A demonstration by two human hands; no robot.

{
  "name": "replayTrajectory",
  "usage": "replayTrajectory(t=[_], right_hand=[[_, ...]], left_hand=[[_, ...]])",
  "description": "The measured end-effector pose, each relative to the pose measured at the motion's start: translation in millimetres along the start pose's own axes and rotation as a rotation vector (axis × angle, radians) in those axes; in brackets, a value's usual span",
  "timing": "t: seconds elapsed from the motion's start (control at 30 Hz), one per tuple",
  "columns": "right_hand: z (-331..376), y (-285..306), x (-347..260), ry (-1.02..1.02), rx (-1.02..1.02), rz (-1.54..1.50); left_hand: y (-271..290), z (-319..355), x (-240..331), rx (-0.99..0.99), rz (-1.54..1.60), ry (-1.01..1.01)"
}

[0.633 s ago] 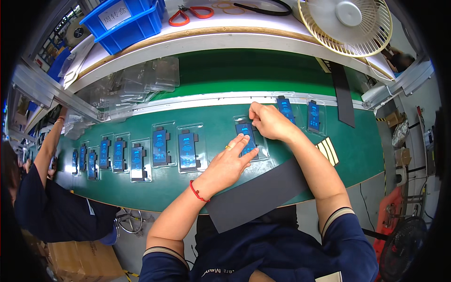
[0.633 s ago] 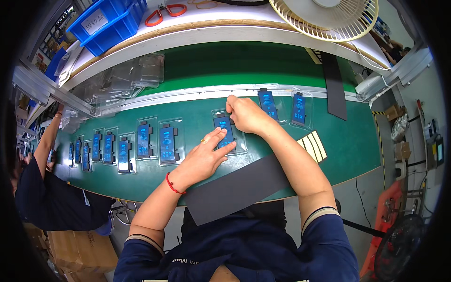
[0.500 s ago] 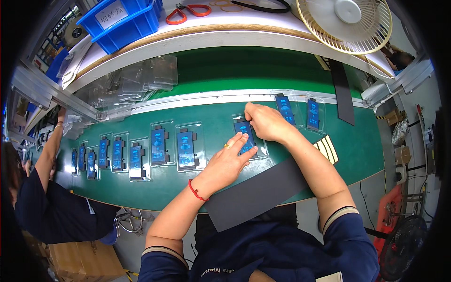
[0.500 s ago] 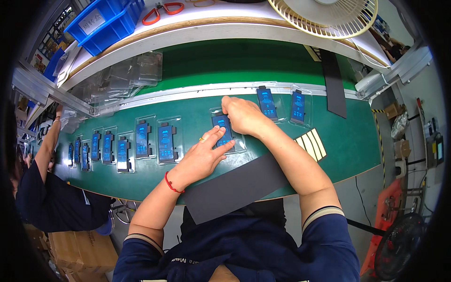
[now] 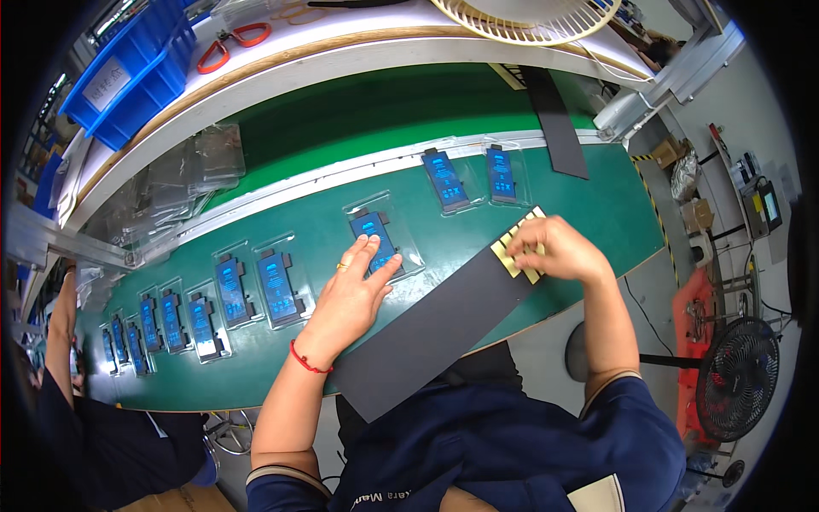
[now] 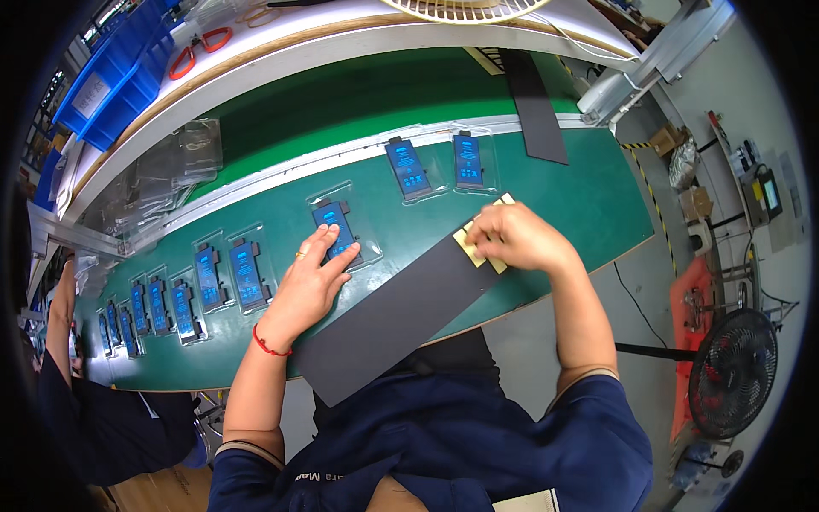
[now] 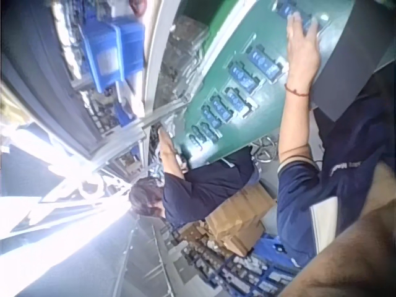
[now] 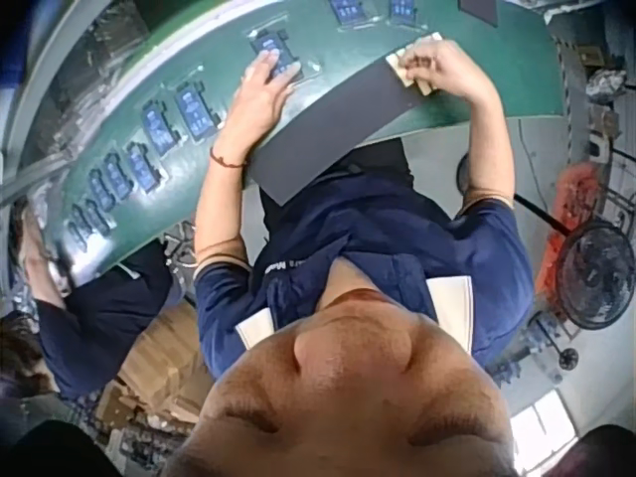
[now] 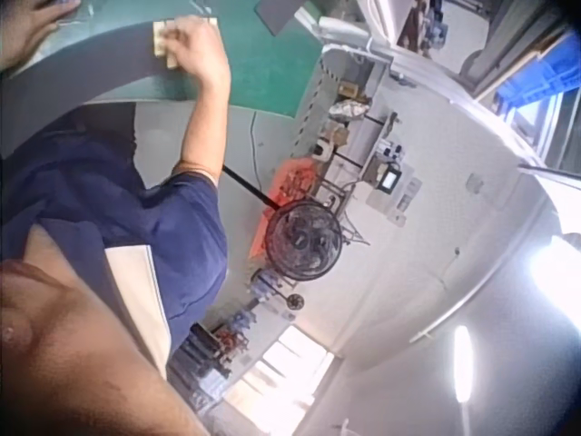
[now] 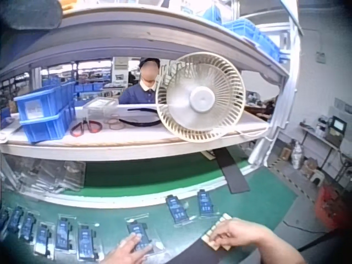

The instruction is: Applying labels to small electronic battery modules on an assembly line.

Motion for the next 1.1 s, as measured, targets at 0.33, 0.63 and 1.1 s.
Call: replayTrajectory(t=[0.33, 0.63, 1.1], right_hand=[[23, -19, 5, -0.141, -0.138, 0.24], [-5, -17, -12, -0.305, -0.07, -0.162], [-106, -98, -47, 0.001, -0.026, -0.167]], left_hand=[[-2, -3, 2, -0.039, -0.037, 0.001], [-1, 0, 0, 0.003, 0.013, 0.026], [-2, 0, -3, 0.02, 0.076, 0.049]])
Point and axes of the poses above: each hand's wrist, its own z-axis away from the middle knuckle, its own y-axis out of the back of the hand, x = y × z, the point moved 4 cm from there along -z, towards the middle knuckle, and after that the axes turned 7 degrees about -z, right-handed, at the moved point
